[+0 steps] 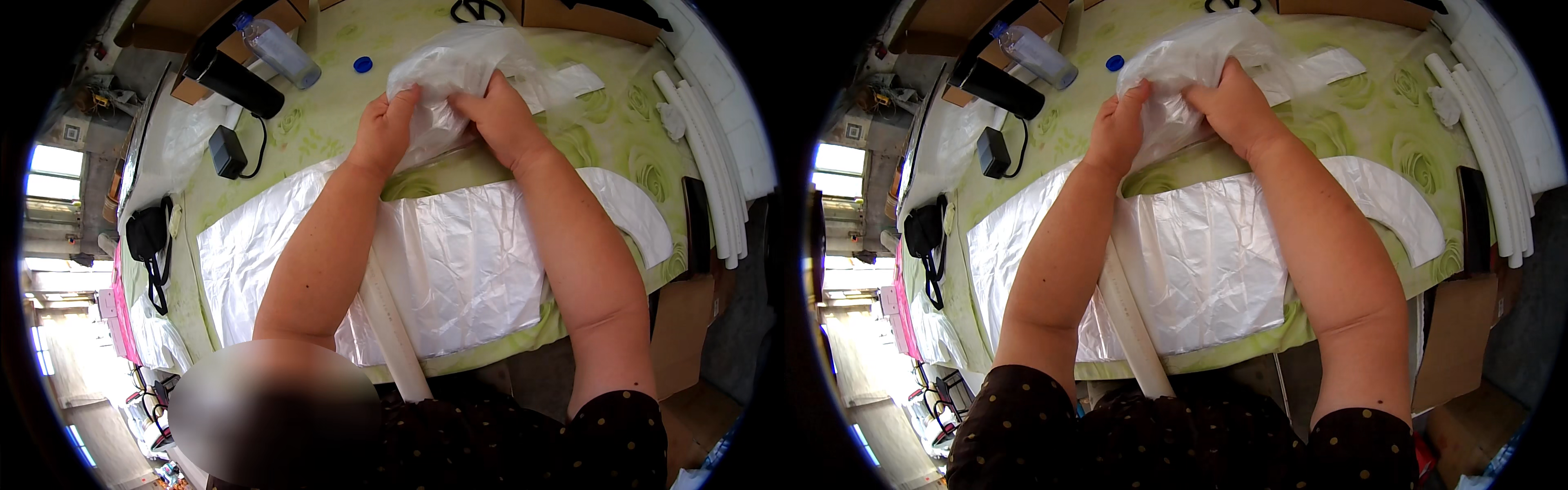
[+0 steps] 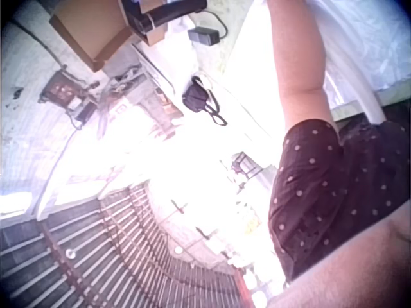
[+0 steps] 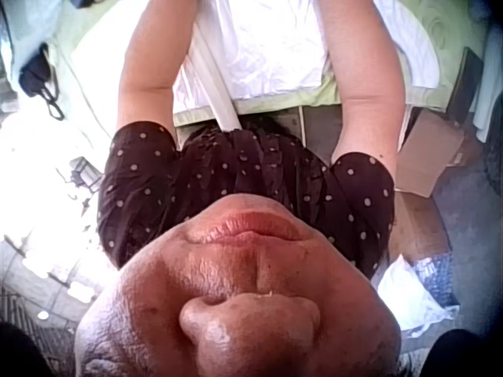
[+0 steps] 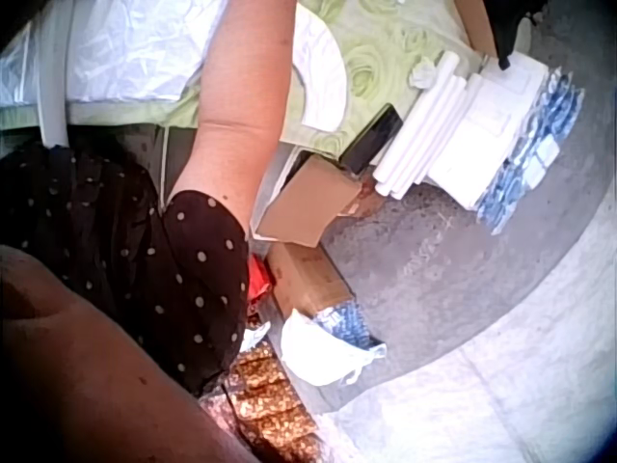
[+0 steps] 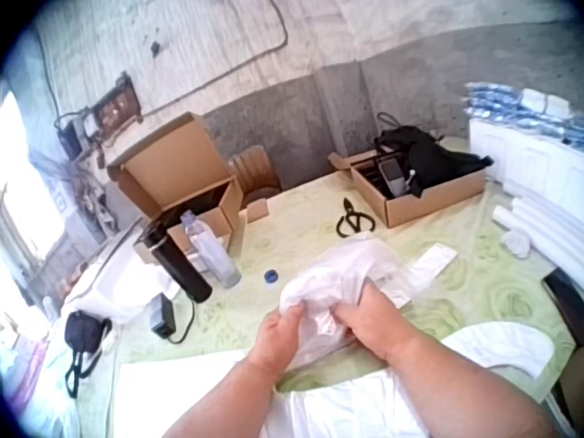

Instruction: The person wraps small items in white plastic film on a table, folds the edges, and places the wrapped items into a white tray. The person repeats this process for multiple items.

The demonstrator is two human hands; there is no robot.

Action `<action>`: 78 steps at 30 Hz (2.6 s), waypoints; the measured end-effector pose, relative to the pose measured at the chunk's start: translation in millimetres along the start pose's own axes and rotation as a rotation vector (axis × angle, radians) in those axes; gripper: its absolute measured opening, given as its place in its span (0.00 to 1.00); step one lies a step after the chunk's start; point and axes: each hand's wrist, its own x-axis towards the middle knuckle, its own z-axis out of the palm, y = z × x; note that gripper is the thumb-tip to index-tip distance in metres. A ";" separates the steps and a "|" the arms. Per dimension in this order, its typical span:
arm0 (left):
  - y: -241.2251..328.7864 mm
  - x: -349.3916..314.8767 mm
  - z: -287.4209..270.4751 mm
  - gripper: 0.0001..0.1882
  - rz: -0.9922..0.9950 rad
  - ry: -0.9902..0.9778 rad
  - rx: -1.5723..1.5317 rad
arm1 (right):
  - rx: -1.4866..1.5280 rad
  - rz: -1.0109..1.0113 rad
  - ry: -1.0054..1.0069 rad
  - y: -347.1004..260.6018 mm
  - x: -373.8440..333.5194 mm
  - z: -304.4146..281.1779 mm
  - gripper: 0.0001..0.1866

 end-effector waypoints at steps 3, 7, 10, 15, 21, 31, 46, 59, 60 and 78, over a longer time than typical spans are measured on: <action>1.4 1.0 -0.8 0.17 -0.019 -0.005 0.046 | 0.061 0.060 0.100 -0.9 2.5 -0.5 0.27; 10.0 -4.1 6.5 0.17 -0.002 -0.030 0.247 | 0.133 0.031 0.053 -4.7 -3.2 -0.3 0.29; 4.0 -1.3 3.8 0.16 0.021 -0.026 0.176 | 0.030 -0.071 -0.062 -4.5 -5.7 3.5 0.29; 1.1 1.8 1.0 0.17 -0.027 -0.024 0.109 | -0.021 -0.087 -0.115 0.8 -1.5 2.2 0.31; 1.3 -0.6 -2.0 0.19 -0.019 -0.063 0.130 | 0.019 0.031 0.123 -2.1 -0.6 5.5 0.30; 4.3 -2.4 2.4 0.16 0.007 -0.038 0.154 | 0.050 -0.107 -0.077 -0.9 -0.6 2.0 0.34; 9.9 -4.3 3.9 0.18 0.022 -0.048 0.269 | 0.043 -0.030 -0.009 -14.7 -8.8 4.6 0.28; 18.8 -9.0 9.2 0.16 0.037 0.015 0.354 | -0.020 0.016 0.006 -9.0 -4.0 0.7 0.29; 17.4 -7.4 9.6 0.16 0.015 0.018 0.294 | -0.005 0.015 0.001 -9.5 -4.2 0.4 0.29; 5.7 -3.2 3.0 0.15 -0.023 -0.028 0.137 | -0.039 -0.153 -0.108 -1.6 -5.2 5.6 0.28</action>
